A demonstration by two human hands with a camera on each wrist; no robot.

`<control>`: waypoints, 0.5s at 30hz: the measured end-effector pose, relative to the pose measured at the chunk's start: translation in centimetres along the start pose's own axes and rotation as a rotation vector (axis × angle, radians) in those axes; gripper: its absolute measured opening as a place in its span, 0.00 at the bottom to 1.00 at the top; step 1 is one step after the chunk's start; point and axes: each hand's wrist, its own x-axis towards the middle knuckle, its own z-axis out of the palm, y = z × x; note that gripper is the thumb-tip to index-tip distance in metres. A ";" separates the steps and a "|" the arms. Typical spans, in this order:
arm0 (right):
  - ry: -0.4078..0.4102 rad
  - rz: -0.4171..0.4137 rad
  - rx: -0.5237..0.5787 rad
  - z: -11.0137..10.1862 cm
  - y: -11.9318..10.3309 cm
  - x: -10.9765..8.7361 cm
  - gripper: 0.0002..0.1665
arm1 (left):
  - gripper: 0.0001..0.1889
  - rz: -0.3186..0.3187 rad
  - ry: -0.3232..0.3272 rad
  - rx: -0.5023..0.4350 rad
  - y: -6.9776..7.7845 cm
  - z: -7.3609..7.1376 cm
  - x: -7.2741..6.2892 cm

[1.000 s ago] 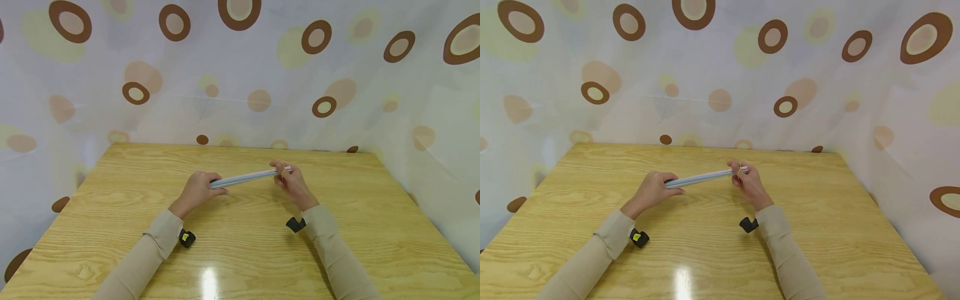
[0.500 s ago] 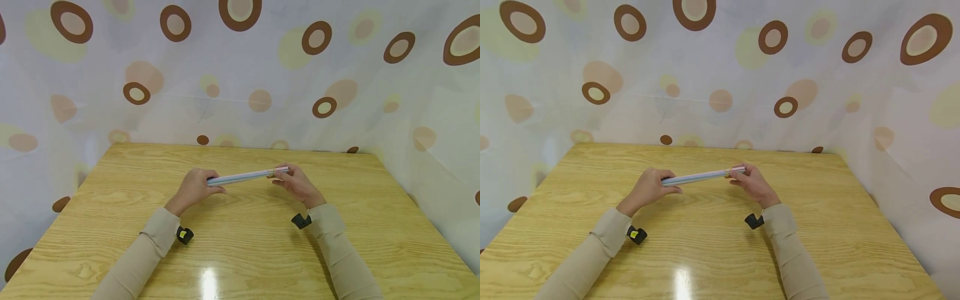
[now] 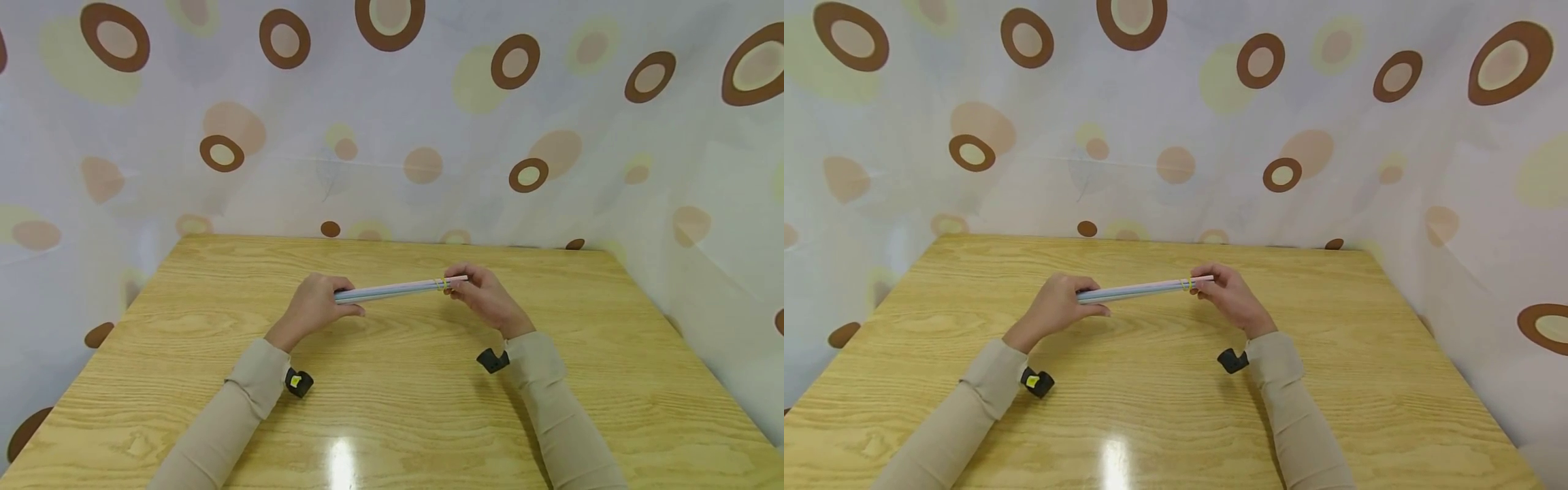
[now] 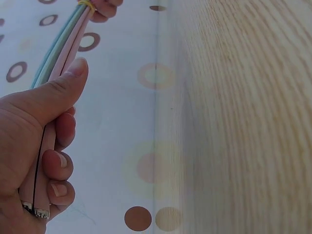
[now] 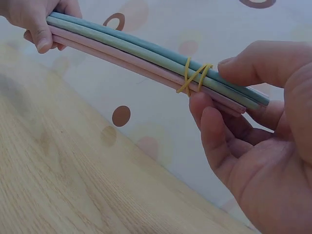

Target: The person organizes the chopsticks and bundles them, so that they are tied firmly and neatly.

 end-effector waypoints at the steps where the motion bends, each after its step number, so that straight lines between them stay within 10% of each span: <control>1: 0.007 0.007 -0.019 0.1 -0.1 0.0 0.07 | 0.14 0.001 -0.002 -0.002 0.0 0.0 0.0; 15: 0.002 0.024 -0.125 0.2 -0.4 0.4 0.08 | 0.12 0.052 -0.030 -0.067 -0.5 0.0 -0.1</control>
